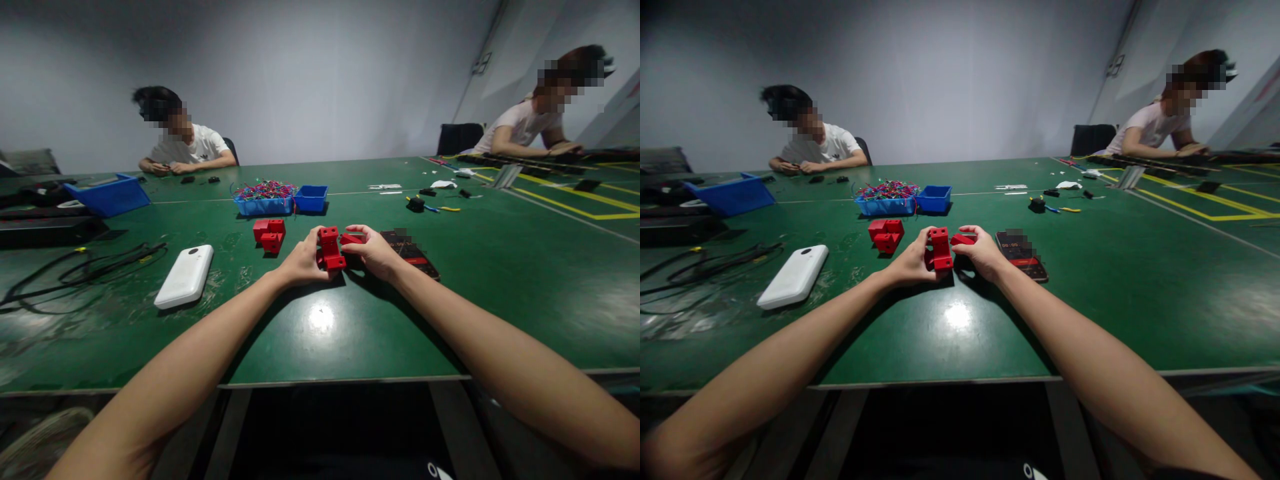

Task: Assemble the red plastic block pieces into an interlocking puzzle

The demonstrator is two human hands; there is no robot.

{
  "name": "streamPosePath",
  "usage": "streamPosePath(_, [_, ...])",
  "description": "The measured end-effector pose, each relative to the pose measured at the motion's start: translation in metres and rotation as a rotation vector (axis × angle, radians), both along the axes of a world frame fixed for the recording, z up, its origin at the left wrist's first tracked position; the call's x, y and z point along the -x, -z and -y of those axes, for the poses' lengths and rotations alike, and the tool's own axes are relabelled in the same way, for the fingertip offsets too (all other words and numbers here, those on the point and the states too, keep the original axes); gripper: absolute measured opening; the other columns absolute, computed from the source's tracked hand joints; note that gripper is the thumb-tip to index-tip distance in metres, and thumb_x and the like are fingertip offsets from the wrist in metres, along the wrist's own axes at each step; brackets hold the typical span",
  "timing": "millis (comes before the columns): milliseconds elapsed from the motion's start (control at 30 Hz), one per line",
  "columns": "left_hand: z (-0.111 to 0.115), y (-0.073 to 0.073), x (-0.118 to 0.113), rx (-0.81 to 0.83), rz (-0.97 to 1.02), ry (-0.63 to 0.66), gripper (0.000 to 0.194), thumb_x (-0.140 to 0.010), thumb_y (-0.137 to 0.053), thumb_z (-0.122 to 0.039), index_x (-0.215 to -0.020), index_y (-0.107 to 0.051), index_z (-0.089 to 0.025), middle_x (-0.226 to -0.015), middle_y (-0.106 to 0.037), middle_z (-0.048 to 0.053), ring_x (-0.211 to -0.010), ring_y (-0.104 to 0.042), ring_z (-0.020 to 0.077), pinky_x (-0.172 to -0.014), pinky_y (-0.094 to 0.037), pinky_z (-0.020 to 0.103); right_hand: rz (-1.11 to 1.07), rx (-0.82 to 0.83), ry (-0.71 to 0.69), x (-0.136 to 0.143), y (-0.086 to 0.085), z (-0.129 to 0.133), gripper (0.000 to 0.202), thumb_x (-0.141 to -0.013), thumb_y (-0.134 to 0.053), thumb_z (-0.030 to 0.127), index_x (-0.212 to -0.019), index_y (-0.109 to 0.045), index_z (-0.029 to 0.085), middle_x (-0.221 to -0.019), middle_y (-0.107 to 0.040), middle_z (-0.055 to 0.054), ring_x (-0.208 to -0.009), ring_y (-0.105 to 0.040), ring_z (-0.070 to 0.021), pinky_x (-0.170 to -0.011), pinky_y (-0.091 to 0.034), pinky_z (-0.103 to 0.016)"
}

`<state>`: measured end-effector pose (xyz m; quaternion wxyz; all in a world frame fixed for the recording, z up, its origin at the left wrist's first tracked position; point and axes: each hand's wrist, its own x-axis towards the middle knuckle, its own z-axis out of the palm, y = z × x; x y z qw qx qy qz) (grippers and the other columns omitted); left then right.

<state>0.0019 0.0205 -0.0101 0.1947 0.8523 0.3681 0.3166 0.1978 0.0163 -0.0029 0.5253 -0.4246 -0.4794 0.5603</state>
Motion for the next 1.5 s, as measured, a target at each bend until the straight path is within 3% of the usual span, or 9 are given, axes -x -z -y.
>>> streamPosePath(433, [0.0029,-0.0029,-0.0006,0.022,-0.012,-0.009,0.093,-0.060,-0.077,-0.039,-0.135,-0.027,-0.017,-0.127,-0.056,0.015,-0.114,-0.061,0.0305,-0.097,-0.049,0.043,0.044,-0.072,0.109,-0.0008,-0.0008,-0.0012,0.056,-0.049,-0.086,0.019,-0.099,-0.062,0.017,-0.093,-0.069,-0.002,-0.084,-0.065,-0.0159,-0.092,-0.050,-0.036])
streamPosePath(700, [0.0030,-0.0022,-0.0007,0.030,0.012,-0.009,0.093,-0.059,-0.078,-0.038,-0.134,-0.028,-0.015,-0.127,-0.055,0.017,-0.113,-0.061,0.0307,-0.097,-0.049,0.044,0.164,-0.104,0.086,-0.0012,0.0008,-0.0022,0.058,-0.049,-0.081,0.010,-0.102,-0.059,0.017,-0.096,-0.066,-0.003,-0.088,-0.065,-0.0171,-0.087,-0.053,-0.035])
streamPosePath(933, [0.0040,-0.0037,-0.0014,0.031,0.016,-0.008,0.091,-0.059,-0.077,-0.037,-0.134,-0.030,-0.017,-0.124,-0.057,0.015,-0.110,-0.063,0.0293,-0.096,-0.049,0.043,0.284,-0.147,0.062,-0.0019,0.0004,-0.0003,0.056,-0.059,-0.076,0.010,-0.110,-0.055,0.017,-0.094,-0.065,-0.003,-0.083,-0.066,-0.0166,-0.078,-0.056,-0.035])
streamPosePath(1167, [0.0022,-0.0016,-0.0015,0.011,0.012,-0.009,0.092,-0.059,-0.078,-0.038,-0.134,-0.030,-0.016,-0.125,-0.055,0.015,-0.110,-0.061,0.0289,-0.097,-0.049,0.043,0.346,-0.235,0.118,-0.0010,0.0061,-0.0072,0.050,-0.058,-0.076,0.008,-0.106,-0.059,0.014,-0.096,-0.069,-0.007,-0.093,-0.066,-0.0180,-0.095,-0.051,-0.037])
streamPosePath(1500, [0.0009,-0.0007,-0.0006,0.018,0.004,-0.006,0.094,-0.059,-0.078,-0.040,-0.135,-0.029,-0.016,-0.123,-0.057,0.015,-0.108,-0.063,0.0283,-0.095,-0.049,0.042,0.376,-0.248,0.146,-0.0022,0.0084,-0.0086,0.046,-0.061,-0.076,0.015,-0.102,-0.057,0.017,-0.098,-0.068,-0.007,-0.091,-0.067,-0.0188,-0.087,-0.054,-0.038])
